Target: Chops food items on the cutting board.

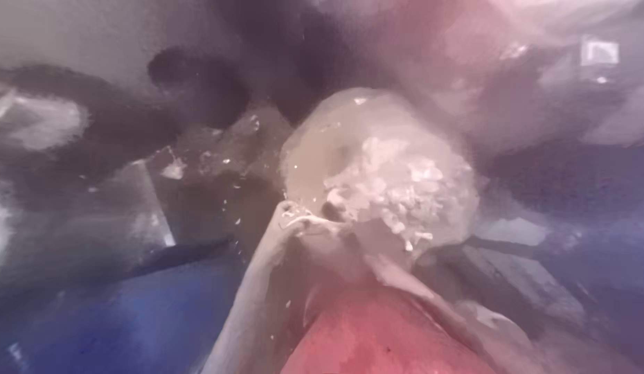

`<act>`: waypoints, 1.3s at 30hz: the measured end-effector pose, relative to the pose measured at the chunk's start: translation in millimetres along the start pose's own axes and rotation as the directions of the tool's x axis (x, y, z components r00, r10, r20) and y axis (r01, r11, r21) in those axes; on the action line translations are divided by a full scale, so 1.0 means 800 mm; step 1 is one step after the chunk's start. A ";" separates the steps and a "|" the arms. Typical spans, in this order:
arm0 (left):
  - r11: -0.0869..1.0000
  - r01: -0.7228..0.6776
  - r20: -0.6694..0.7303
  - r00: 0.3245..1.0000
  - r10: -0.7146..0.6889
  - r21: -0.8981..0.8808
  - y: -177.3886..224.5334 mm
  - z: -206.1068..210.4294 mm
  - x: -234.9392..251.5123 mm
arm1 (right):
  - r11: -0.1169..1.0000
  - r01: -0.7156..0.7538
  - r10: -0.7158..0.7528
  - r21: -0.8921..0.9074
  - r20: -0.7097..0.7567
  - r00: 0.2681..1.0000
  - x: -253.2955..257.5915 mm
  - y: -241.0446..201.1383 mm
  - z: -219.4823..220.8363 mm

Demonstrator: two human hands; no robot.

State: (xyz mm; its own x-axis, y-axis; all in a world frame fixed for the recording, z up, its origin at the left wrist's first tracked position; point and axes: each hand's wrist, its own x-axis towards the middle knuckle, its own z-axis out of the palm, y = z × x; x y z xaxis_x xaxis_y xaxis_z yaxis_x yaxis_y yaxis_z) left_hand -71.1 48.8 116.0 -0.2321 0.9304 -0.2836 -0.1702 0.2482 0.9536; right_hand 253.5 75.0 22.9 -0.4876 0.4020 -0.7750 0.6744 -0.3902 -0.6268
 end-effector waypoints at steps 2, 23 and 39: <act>0.988 0.000 -0.164 0.986 -0.025 -0.154 -0.031 0.004 -0.035 | 0.996 0.013 -0.027 -0.092 -0.150 0.988 -0.003 -0.014 -0.022; 0.457 0.446 -0.261 0.873 -0.412 0.770 -0.069 0.011 -0.007 | 0.922 0.168 -0.257 -0.349 -0.225 0.940 -0.012 -0.058 -0.029; 0.662 0.613 -0.347 0.790 -0.506 0.431 -0.121 -0.056 -0.111 | 0.846 0.115 -0.137 -0.521 -0.003 0.991 0.018 -0.070 0.039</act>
State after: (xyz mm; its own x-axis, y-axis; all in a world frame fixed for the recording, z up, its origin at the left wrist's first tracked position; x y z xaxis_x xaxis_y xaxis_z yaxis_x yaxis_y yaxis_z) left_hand -76.6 -69.8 44.4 -0.4295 0.5161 -0.7411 0.1580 0.8509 0.5010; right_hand 191.5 76.5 44.0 -0.5735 0.4546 -0.6815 0.8031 0.1481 -0.5771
